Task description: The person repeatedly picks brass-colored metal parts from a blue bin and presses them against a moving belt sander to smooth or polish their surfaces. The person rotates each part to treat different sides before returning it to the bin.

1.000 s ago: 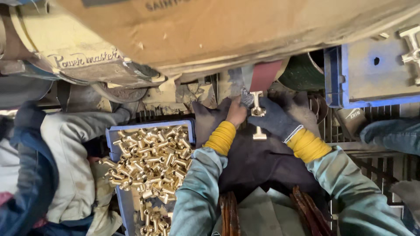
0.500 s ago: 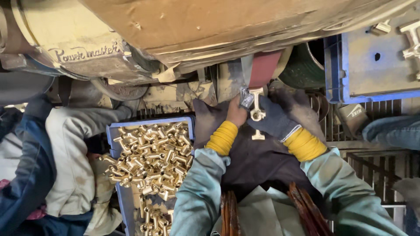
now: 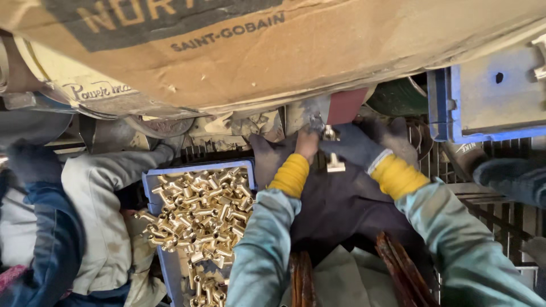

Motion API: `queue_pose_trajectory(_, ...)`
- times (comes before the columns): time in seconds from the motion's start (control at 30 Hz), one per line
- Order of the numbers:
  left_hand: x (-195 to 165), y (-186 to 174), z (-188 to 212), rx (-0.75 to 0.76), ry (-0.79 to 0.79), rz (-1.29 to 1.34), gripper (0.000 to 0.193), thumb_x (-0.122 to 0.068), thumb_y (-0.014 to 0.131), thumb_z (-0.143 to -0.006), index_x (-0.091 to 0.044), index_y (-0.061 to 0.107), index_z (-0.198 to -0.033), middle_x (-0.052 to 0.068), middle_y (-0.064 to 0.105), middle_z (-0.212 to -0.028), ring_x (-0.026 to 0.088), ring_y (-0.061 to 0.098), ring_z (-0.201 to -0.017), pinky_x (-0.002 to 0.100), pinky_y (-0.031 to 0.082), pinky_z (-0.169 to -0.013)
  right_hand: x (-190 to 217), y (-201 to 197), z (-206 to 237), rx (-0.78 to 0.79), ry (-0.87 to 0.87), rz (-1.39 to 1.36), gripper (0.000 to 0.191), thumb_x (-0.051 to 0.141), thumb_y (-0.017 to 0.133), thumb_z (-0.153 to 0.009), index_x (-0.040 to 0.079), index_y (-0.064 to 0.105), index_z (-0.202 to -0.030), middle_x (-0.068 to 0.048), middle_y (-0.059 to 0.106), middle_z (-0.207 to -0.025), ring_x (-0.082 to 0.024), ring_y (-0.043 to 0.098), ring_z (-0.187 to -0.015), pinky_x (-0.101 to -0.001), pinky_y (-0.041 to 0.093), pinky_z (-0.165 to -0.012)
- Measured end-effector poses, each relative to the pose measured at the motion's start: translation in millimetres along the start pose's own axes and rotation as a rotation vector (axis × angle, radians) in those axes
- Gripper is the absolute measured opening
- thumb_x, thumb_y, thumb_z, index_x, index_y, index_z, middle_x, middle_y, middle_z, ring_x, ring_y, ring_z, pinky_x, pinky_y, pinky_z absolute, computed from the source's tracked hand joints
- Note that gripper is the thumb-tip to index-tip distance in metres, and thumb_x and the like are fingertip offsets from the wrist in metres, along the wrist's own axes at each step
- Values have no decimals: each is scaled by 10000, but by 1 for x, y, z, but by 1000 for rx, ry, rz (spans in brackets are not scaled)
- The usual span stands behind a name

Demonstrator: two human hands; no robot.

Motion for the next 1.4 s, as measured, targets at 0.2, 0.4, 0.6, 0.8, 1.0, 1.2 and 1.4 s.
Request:
queue_pose_trajectory(0.2,-17,5,3,-30,121,-34,371,-62,534,-909,40,661,-1242,135,715,-1084,218,638,-995,341,495,-913,2,3,8,1,-10,14,482,270,765,-834,26,672,-1240,-105,741,-1013,-181,668,-882,-354,557,-773)
queue_pose_trajectory(0.4,-44,2,30,44,444,-207,320,-76,613,-950,10,646,-1257,122,723,-1097,197,668,-1036,331,506,-963,22,16,47,-164,-358,322,605,285,839,-724,38,574,-1208,-130,706,-979,-269,696,-865,-408,570,-752)
queue_pose_trajectory(0.6,-74,-4,85,246,535,-143,339,-87,696,-948,-15,628,-1273,58,712,-1107,157,674,-1001,329,555,-916,90,-1,121,-138,-384,58,462,400,762,-793,62,689,-1099,-104,710,-930,-259,682,-855,-410,553,-765)
queue_pose_trajectory(0.8,-92,4,144,568,410,46,511,-80,752,-906,-36,555,-1376,13,653,-1191,109,626,-1062,310,555,-943,149,3,170,113,-454,-72,456,468,726,-851,48,813,-1005,-101,714,-981,-217,676,-937,-404,538,-863)
queue_pose_trajectory(1.0,-102,5,145,292,512,-254,419,-77,803,-924,-3,652,-1309,107,759,-1152,152,713,-1039,317,575,-960,125,12,174,-269,-695,523,584,398,790,-680,37,668,-1123,-150,664,-1085,-291,633,-1029,-411,499,-894)
queue_pose_trajectory(1.2,-96,11,99,382,581,-198,385,-69,665,-978,-7,561,-1344,96,649,-1246,167,612,-1178,300,477,-1048,41,14,87,-201,-305,269,475,256,858,-792,55,615,-1148,-98,688,-1057,-245,695,-975,-368,548,-834)
queue_pose_trajectory(1.4,-63,6,43,290,562,-232,320,-39,594,-973,11,605,-1289,93,673,-1150,169,625,-1085,316,491,-1000,22,14,59,-162,-178,64,578,193,831,-765,31,543,-1239,-87,664,-1096,-188,649,-983,-353,546,-839)
Point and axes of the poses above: each hand's wrist, its own z-axis away from the middle knuckle, its own y-axis out of the palm, x = y × z, the point moved 4 cm from there along -z, towards the middle knuckle
